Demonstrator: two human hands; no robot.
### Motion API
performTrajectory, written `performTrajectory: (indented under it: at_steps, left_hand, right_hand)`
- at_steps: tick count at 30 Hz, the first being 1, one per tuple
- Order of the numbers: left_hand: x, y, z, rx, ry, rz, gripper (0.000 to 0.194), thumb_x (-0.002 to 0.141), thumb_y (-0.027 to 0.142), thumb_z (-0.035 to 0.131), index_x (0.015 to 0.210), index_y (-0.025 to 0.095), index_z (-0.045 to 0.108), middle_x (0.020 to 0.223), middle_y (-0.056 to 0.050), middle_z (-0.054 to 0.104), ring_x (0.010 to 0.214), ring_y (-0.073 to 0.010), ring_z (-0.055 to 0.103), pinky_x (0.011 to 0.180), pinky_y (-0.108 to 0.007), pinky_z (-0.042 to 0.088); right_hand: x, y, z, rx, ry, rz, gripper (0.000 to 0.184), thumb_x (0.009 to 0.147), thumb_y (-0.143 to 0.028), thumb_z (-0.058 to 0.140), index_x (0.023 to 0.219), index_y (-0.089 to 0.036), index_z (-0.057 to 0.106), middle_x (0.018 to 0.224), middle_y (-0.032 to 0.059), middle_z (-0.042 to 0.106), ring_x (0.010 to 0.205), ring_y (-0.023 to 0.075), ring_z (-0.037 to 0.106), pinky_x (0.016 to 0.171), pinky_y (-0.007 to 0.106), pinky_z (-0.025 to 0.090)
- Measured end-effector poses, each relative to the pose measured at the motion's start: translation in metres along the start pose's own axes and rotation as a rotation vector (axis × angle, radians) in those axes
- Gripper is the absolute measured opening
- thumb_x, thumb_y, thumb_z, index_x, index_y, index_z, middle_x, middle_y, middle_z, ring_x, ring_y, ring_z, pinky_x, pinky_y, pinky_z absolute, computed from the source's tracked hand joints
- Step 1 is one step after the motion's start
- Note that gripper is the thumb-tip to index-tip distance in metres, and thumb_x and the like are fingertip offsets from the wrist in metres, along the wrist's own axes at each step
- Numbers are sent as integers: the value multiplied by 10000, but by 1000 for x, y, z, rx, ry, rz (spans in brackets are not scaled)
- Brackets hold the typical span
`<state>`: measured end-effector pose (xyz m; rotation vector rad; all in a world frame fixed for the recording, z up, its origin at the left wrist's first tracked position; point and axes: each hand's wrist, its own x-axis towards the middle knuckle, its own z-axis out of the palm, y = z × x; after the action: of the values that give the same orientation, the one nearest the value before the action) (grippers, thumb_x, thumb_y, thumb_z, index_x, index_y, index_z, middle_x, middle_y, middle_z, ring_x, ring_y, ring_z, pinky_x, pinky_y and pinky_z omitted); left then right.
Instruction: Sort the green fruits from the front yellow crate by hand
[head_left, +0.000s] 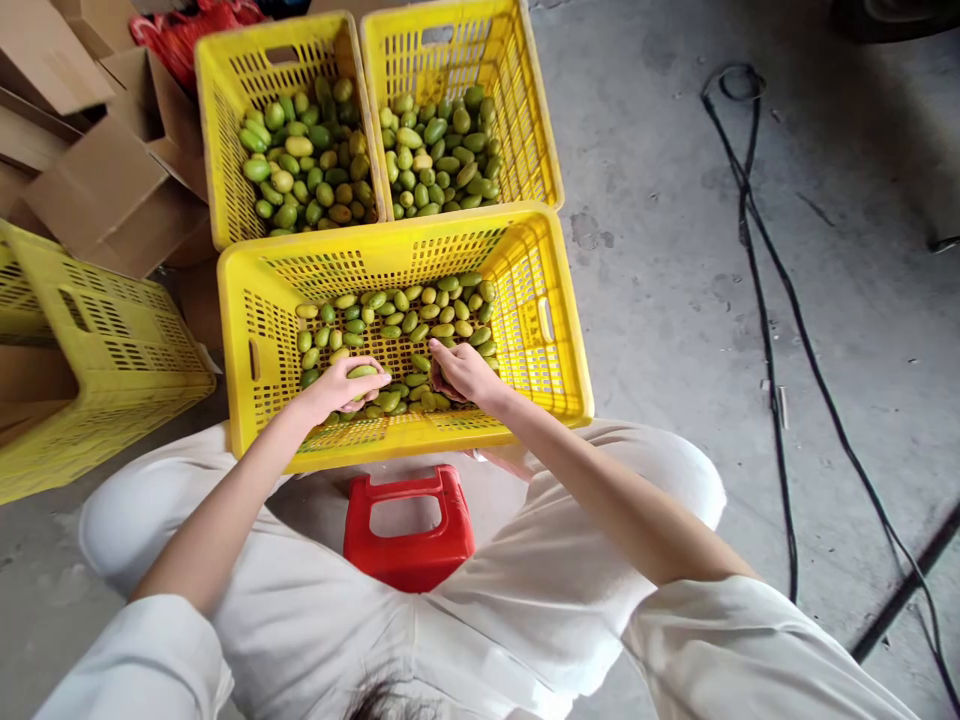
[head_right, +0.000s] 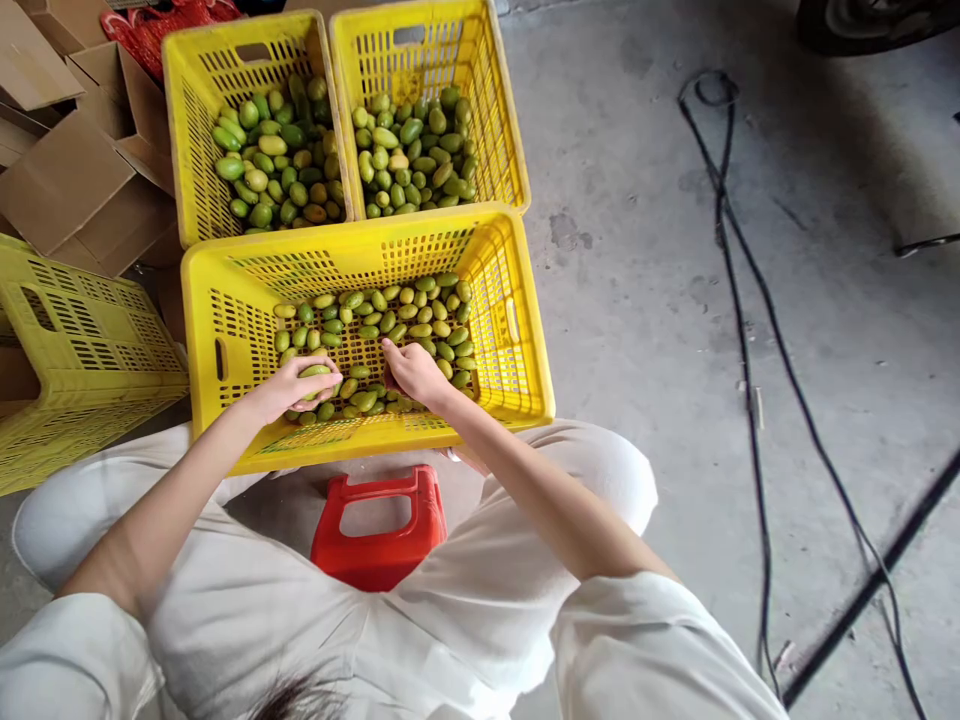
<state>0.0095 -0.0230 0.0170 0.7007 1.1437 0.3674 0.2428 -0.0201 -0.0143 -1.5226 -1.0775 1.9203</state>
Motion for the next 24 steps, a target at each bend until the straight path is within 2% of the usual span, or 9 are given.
performTrajectory:
  at_steps: [2,4,7,9,13,15,17,20,24]
  left_hand:
    - [2,-3,4,-10,-15,18,407,738,478,906,717,153,662,543,1,550,328,-29,348,344,-175,118]
    - [4,-3,4,-106,5,60,410,789,530,839,757,158,670,586,-20,600,357,-66,437,336,-183,206]
    - [9,0,0,-311,117,91,288,813,435,789,870,181,667,706,-36,692,499,-132,601,438,-226,454]
    - [11,1,-4,-394,185,94,259,782,353,808,913,203,642,761,-26,721,566,-144,645,521,-250,528]
    - [9,0,-9,-383,186,157,409,660,301,931,867,214,589,741,6,699,555,-117,624,520,-226,516]
    - [6,0,-9,-360,130,182,463,612,297,969,823,209,566,642,41,626,480,-85,552,445,-180,428]
    - [4,1,-7,-328,71,180,474,599,310,980,781,198,557,579,63,560,416,-56,477,387,-146,319]
    - [4,2,-3,-267,62,106,431,706,403,919,706,183,548,532,53,521,353,-42,410,341,-147,241]
    - [4,3,5,-175,267,-91,467,1016,472,561,645,191,528,441,25,464,282,-71,355,303,-184,193]
  right_hand:
    - [0,-2,2,7,17,-11,720,806,-873,655,519,-218,566,382,-14,432,337,102,369,382,273,277]
    - [0,-9,2,116,61,-25,584,850,-735,719,614,-208,634,487,0,546,425,123,482,431,260,371]
    - [0,-18,-1,369,66,9,238,867,-426,758,792,-212,686,704,22,687,651,160,646,593,253,525]
    - [-1,-22,-2,475,43,48,108,831,-295,751,878,-215,696,777,27,714,748,169,685,695,261,572]
    - [-5,-25,0,551,28,81,241,748,-207,827,947,-199,689,821,17,709,782,144,682,774,255,601]
    - [-7,-25,1,544,16,108,288,734,-244,872,894,-201,636,785,0,671,723,130,650,707,251,599]
    - [-8,-25,1,525,-9,141,362,744,-300,877,830,-220,534,687,-38,580,603,108,572,560,219,534]
    - [-8,-23,-1,466,-50,194,402,793,-317,813,799,-242,419,571,-90,433,443,61,371,395,153,279]
    - [-7,-18,-3,317,-111,265,331,915,-334,695,752,-234,426,496,-87,384,381,43,191,364,182,83]
